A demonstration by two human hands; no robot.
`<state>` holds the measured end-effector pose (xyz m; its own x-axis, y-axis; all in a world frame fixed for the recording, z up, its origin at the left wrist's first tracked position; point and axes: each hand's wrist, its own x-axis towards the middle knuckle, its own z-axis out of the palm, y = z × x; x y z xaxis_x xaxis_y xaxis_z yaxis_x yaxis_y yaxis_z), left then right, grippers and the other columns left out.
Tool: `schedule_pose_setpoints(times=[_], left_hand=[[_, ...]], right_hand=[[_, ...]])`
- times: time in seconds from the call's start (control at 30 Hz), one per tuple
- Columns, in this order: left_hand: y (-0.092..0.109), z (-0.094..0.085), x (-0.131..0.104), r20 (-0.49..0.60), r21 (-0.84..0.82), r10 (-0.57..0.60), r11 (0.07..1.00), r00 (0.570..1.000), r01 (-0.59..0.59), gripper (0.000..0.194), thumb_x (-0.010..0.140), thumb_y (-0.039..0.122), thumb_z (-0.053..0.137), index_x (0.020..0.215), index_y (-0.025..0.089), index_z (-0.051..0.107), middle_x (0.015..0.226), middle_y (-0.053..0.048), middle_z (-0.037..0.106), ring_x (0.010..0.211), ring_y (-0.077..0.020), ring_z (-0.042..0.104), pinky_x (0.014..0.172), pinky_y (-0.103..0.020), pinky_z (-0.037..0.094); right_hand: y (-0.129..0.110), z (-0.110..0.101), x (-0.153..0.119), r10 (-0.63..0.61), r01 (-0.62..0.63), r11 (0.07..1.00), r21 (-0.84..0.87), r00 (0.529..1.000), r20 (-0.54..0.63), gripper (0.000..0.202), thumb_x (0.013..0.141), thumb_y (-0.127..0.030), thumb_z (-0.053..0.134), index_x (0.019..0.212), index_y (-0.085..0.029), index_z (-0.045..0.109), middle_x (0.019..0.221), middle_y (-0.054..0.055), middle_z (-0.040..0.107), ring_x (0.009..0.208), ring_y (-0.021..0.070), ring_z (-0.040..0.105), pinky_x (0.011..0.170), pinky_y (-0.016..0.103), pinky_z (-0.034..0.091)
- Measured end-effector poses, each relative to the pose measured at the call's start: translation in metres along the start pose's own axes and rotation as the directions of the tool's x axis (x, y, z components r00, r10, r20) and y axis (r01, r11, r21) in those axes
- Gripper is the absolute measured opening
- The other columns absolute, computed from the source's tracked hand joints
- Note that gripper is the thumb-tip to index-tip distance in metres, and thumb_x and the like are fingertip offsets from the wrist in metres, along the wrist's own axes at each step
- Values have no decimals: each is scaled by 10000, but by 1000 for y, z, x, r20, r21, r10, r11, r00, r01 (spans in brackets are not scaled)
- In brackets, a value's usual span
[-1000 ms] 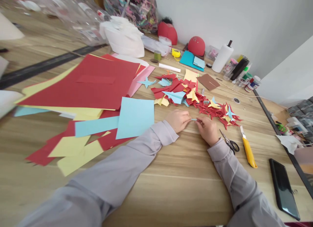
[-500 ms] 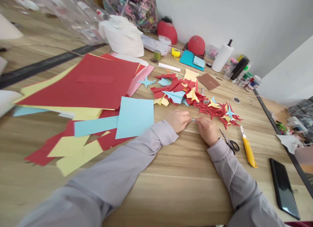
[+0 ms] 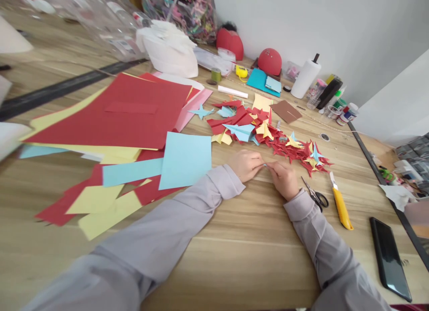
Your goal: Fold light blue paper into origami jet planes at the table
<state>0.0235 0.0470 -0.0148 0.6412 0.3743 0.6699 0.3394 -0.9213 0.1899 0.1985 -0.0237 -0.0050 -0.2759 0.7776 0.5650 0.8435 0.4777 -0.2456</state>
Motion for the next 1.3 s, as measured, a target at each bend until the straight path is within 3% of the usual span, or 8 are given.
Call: schedule_pose_setpoints(times=[0.13,0.27,0.4,0.6,0.73,0.93,1.13,1.3], left_hand=[[-2,0,0,-106,-32,-87,996,991,84,267,835,376,553,937,163,677,909,-75,689,828,-191,633,720,-316,455],[-4,1,0,-131,-38,-117,993,984,113,258,824,370,572,932,162,680,896,-74,693,818,-189,634,714,-320,453],[-5,2,0,-130,-44,-110,994,985,105,229,838,354,559,858,168,690,845,-58,693,780,-178,623,693,-317,435],[-4,1,1,-78,-45,-55,998,995,52,259,880,338,495,813,172,683,795,-46,689,739,-165,598,676,-311,395],[-3,-1,1,4,-49,-28,998,1000,28,305,907,338,439,816,173,679,786,-46,686,748,-158,595,698,-313,381],[-4,-3,2,59,-41,-6,999,998,8,342,917,342,396,815,174,675,784,-53,688,752,-164,594,723,-332,366],[-4,-2,2,48,-76,-27,997,998,31,315,904,344,426,798,191,679,771,-38,696,742,-160,600,765,-343,368],[-3,0,2,-44,-136,-139,982,989,132,236,835,388,556,836,192,688,837,-45,708,788,-170,620,780,-341,401]], right_hand=[[6,0,0,59,-60,998,-7,995,-78,199,892,-222,480,873,-196,676,784,62,699,734,168,649,659,272,516],[11,1,0,72,-74,997,-13,990,-119,180,882,-235,496,871,-203,673,785,54,704,738,173,656,655,283,524],[9,1,0,74,-75,997,-9,991,-115,171,880,-231,497,882,-199,665,788,58,701,732,176,653,653,291,530],[1,-4,2,-3,3,1000,-2,1000,-4,223,876,-245,511,1061,-193,624,1020,101,669,974,204,610,834,332,517],[1,-3,2,-29,28,1000,7,998,50,216,903,-233,466,992,-198,660,905,83,692,850,186,629,763,308,522],[4,-1,0,-29,27,998,56,999,24,200,895,-239,486,918,-194,680,822,73,700,766,178,635,701,292,511],[2,-3,2,-20,17,998,63,999,41,216,896,-237,477,901,-193,688,797,71,703,734,173,634,675,286,501],[4,-2,2,27,-27,998,62,1000,7,204,888,-240,490,908,-199,689,793,59,708,729,171,642,666,278,500]])
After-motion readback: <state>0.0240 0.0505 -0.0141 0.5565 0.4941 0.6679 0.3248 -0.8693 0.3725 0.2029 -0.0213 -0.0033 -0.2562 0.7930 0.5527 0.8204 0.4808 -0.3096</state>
